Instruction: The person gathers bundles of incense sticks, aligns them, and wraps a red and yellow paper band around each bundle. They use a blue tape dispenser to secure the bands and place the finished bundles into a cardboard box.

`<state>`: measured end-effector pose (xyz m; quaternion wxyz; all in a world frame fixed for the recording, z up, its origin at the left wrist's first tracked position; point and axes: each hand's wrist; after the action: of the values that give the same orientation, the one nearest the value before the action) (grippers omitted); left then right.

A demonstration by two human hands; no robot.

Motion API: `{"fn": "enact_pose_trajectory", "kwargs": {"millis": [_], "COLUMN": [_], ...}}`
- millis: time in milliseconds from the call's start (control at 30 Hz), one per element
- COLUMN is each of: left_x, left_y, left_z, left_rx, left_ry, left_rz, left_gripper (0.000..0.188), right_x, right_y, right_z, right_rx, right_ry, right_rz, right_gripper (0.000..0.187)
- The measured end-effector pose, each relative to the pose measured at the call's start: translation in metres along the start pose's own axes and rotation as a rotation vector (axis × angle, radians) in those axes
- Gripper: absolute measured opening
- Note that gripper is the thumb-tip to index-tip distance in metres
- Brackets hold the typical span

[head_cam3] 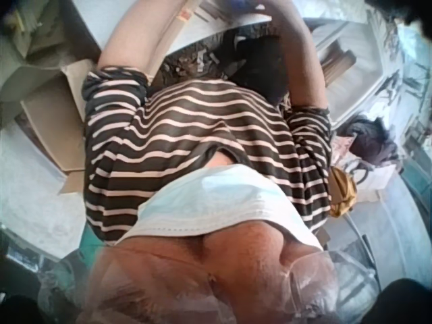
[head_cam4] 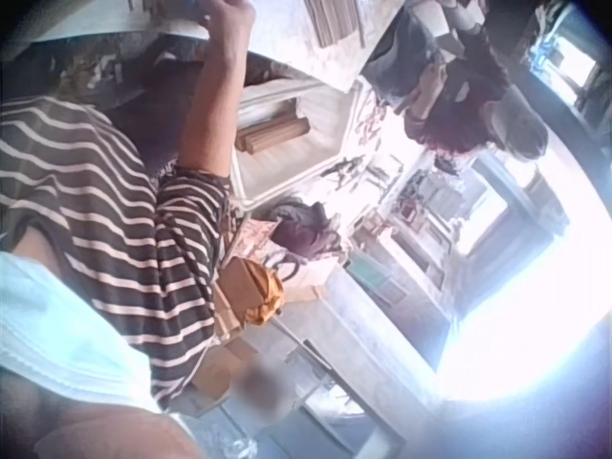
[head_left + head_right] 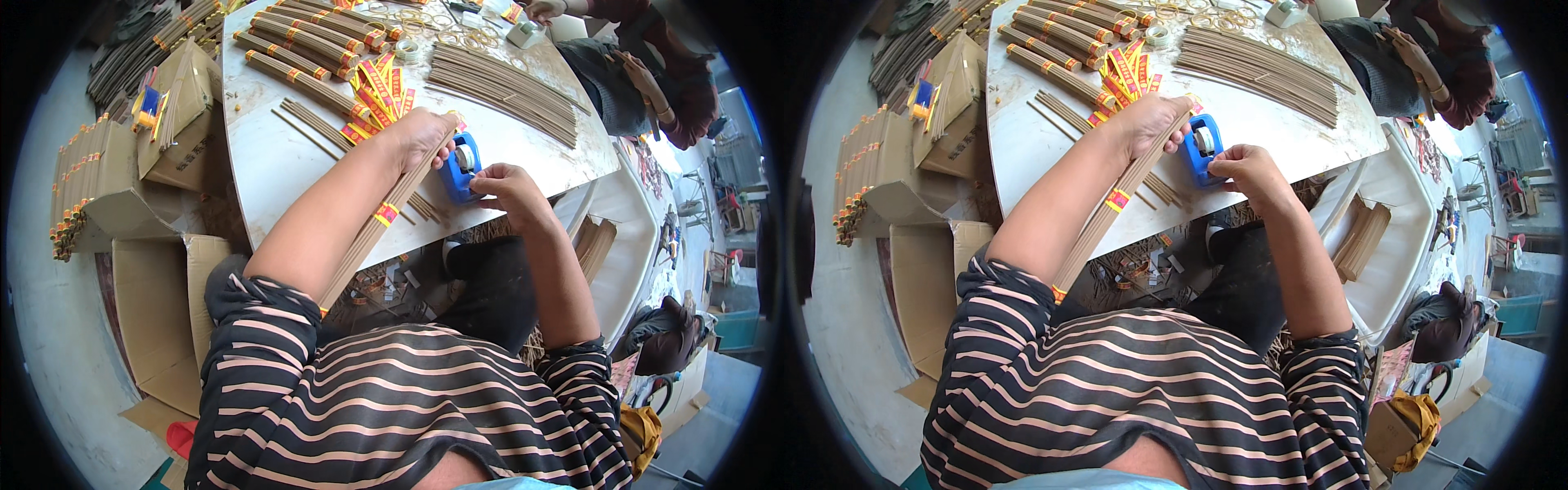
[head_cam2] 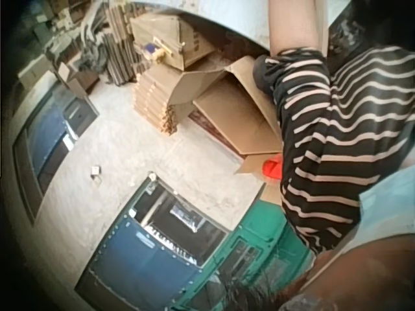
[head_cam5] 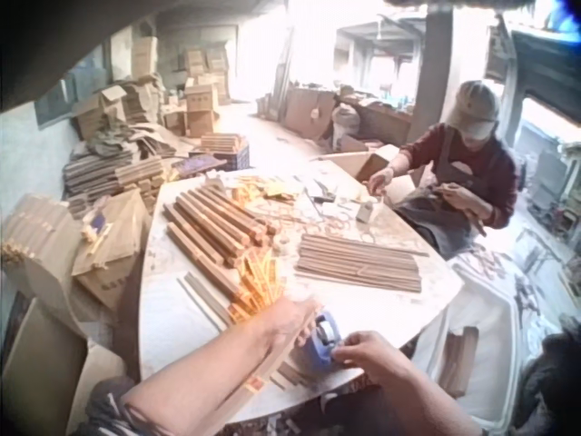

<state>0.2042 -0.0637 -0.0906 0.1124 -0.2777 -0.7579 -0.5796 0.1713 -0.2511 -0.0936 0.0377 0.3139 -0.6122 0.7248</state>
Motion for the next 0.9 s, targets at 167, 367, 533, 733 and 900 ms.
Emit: {"fn": "enact_pose_trajectory", "kwargs": {"millis": [167, 367, 533, 733, 900], "left_x": [0.003, 0.000, -0.001, -0.001, -0.003], "left_y": [-0.008, -0.004, -0.003, -0.003, -0.003], "left_z": [-0.008, -0.011, -0.017, -0.024, -0.022], "left_rx": [0.031, -0.014, -0.056, -0.112, -0.096], "left_ry": [-0.042, -0.018, 0.029, 0.082, 0.078], "left_rz": [-0.081, -0.041, -0.036, -0.036, -0.029], "left_gripper": [0.024, 0.025, 0.026, 0.027, 0.027], "right_x": [0.006, 0.014, 0.018, 0.036, 0.039], "right_y": [-0.002, -0.001, 0.014, 0.025, 0.038], "right_z": [-0.003, -0.006, -0.011, -0.020, -0.027], "right_rx": [-0.013, -0.226, -0.227, -0.182, -0.511], "right_ry": [0.074, 0.124, 0.206, 0.294, 0.236], "right_rz": [0.001, 0.020, 0.164, 0.102, 0.117], "right_gripper": [0.017, 0.022, 0.015, 0.013, 0.008]}}
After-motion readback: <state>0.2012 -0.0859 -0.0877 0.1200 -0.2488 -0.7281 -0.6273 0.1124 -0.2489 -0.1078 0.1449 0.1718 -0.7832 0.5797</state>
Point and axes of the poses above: each hand's wrist, its own x-axis away from the middle knuckle, its own z-axis out of the back of the hand, y = z × x, and after that the axes turned 2 degrees about -y, right-handed
